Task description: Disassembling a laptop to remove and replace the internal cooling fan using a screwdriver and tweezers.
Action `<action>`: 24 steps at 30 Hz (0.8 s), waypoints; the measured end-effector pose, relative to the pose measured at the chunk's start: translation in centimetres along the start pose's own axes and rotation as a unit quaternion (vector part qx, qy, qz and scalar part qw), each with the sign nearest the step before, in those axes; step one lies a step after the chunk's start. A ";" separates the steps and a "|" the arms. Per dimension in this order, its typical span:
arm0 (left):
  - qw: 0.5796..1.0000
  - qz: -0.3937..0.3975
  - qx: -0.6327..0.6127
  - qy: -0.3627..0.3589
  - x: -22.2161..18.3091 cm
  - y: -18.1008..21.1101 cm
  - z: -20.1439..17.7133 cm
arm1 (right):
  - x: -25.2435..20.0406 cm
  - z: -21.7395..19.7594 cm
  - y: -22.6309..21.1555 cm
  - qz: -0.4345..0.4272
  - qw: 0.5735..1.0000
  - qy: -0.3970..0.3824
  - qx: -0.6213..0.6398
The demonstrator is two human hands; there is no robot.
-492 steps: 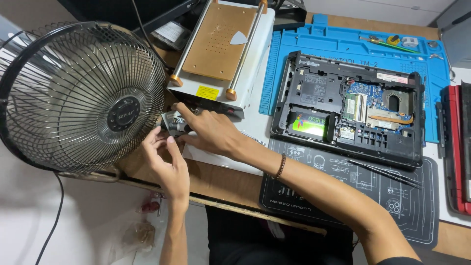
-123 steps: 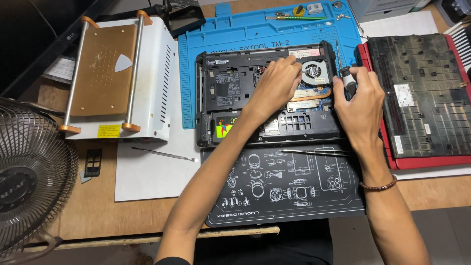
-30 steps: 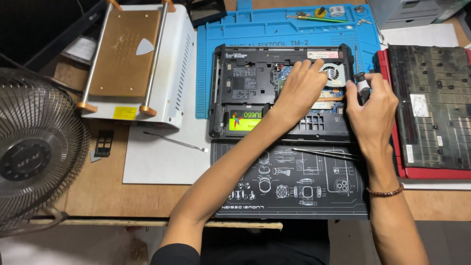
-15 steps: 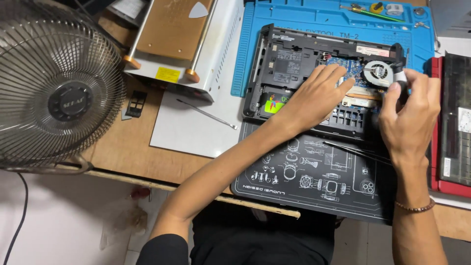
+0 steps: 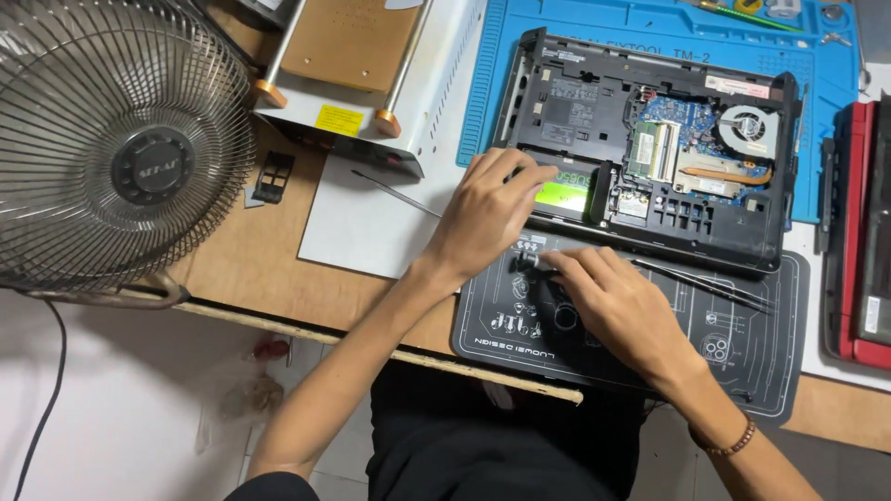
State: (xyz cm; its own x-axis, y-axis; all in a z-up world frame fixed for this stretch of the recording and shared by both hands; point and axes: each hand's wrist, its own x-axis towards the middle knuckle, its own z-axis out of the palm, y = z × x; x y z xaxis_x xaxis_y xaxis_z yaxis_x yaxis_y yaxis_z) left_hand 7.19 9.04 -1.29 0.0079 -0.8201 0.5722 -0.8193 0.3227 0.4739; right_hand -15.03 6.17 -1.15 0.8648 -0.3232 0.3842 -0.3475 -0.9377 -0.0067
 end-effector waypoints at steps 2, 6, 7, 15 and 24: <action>1.000 0.001 -0.002 -0.003 -0.1 0.1 -0.3 | 0.0 0.1 -0.3 0.006 1.000 0.010 -0.014; 1.000 0.001 -0.007 -0.012 -0.3 0.0 0.3 | -0.2 0.2 -0.4 0.016 0.999 0.026 -0.033; 1.000 0.006 -0.010 -0.014 -0.1 0.2 0.3 | -0.4 0.2 -0.2 0.021 0.999 0.026 -0.036; 1.000 0.024 -0.016 -0.003 0.5 1.0 1.0 | -1.7 -0.2 0.9 0.026 0.998 0.025 -0.052; 0.999 0.032 -0.008 -0.015 1.5 1.6 1.5 | -3.7 -0.5 5.9 0.158 0.982 0.060 -0.087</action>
State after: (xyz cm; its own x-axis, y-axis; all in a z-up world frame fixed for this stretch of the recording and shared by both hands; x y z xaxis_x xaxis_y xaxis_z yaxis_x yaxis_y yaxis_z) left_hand 5.03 7.60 -0.64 -0.0620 -0.8108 0.5820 -0.8086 0.3826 0.4469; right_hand -20.43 1.90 -2.14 0.6576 -0.5677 0.4952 -0.6579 -0.7531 0.0103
